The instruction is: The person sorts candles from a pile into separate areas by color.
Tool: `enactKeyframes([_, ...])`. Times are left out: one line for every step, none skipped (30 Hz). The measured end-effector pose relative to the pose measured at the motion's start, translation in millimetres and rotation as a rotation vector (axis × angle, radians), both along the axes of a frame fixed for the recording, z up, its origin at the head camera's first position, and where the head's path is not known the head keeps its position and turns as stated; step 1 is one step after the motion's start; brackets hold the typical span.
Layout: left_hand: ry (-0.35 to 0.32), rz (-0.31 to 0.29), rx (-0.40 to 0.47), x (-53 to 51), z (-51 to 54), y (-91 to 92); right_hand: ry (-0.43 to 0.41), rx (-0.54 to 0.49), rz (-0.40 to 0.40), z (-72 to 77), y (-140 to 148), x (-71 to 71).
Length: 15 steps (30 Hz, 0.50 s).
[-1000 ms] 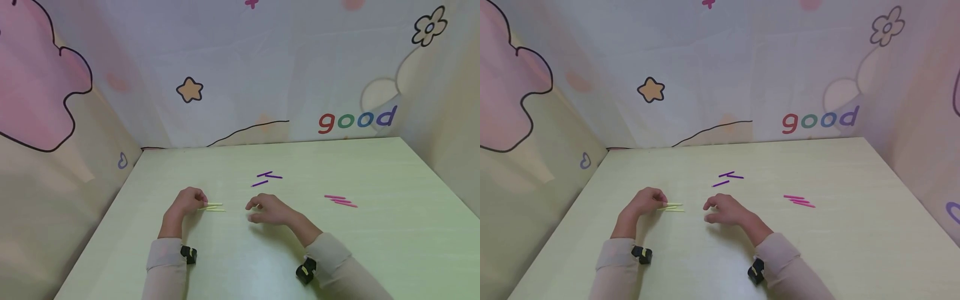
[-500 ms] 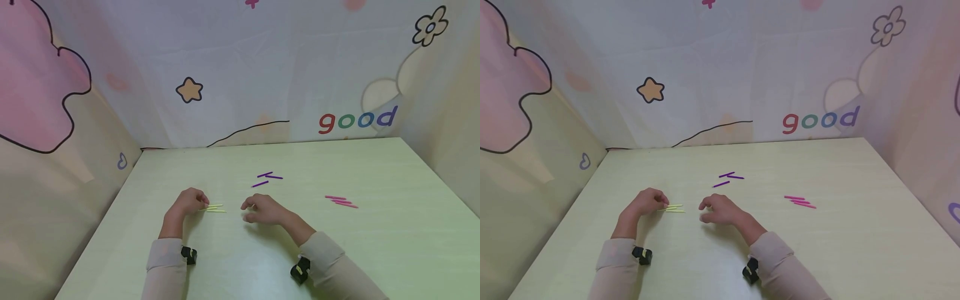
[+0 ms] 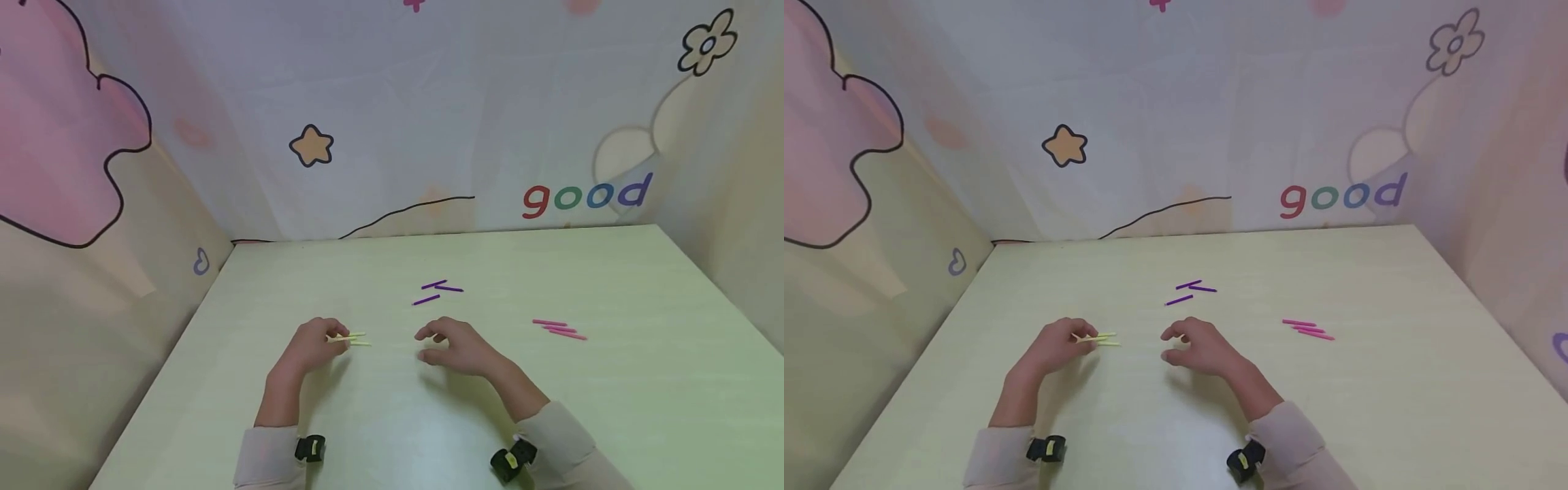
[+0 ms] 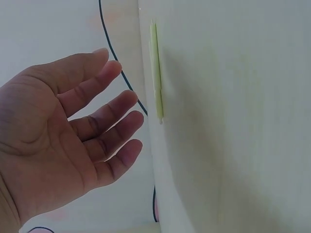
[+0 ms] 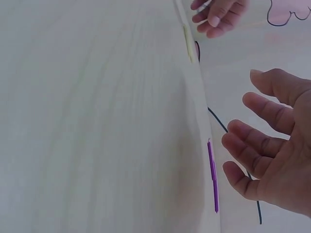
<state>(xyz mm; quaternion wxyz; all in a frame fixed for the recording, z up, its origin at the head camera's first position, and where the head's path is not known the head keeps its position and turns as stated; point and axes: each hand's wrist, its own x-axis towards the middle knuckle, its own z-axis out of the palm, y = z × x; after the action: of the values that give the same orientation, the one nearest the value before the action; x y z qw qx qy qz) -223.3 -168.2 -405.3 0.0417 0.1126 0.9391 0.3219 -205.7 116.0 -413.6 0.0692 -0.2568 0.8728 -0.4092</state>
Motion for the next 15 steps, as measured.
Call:
enactKeyframes([0.005,-0.002,0.001,3.1,-0.2,1.3,-0.001,-0.009,-0.009,0.1,3,1.8])
enactKeyframes([0.013,-0.004,0.004,6.1,-0.6,2.7,-0.003,-0.016,-0.019,0.2,6,3.5])
enactKeyframes([0.021,-0.007,0.003,8.8,-1.3,4.0,-0.005,-0.021,-0.033,0.4,8,5.1])
enactKeyframes([0.029,-0.011,0.003,11.6,-1.9,5.4,-0.006,-0.024,-0.048,0.6,12,6.5])
enactKeyframes([0.045,-0.020,0.000,14.1,-2.7,6.8,-0.005,-0.025,-0.063,1.1,15,7.9])
enactKeyframes([0.052,-0.021,0.001,16.2,-3.1,8.3,-0.005,-0.027,-0.083,1.8,18,9.1])
enactKeyframes([0.066,-0.026,0.001,18.4,-3.2,9.7,0.000,-0.027,-0.102,2.6,21,10.2])
enactKeyframes([0.076,-0.028,0.002,20.9,-3.7,11.0,0.003,-0.027,-0.120,3.1,25,11.8])
enactKeyframes([0.092,-0.029,-0.002,23.4,-4.4,12.1,0.008,-0.025,-0.137,3.5,29,13.3])
enactKeyframes([0.105,-0.027,-0.004,26.0,-4.8,13.1,0.015,-0.025,-0.150,3.9,33,15.1])
enactKeyframes([0.123,-0.026,-0.011,28.8,-5.3,13.9,0.023,-0.021,-0.163,4.0,36,17.1])
enactKeyframes([0.137,-0.016,-0.015,31.9,-5.5,14.7,0.032,-0.019,-0.176,3.8,40,19.1])
enactKeyframes([0.155,-0.010,-0.024,35.0,-5.9,15.1,0.043,-0.018,-0.184,3.4,44,21.2])
enactKeyframes([0.170,-0.002,-0.032,38.3,-6.4,15.5,0.053,-0.017,-0.194,3.0,49,23.5])
enactKeyframes([0.189,0.004,-0.043,41.2,-7.1,15.6,0.065,-0.014,-0.204,2.3,53,25.8])
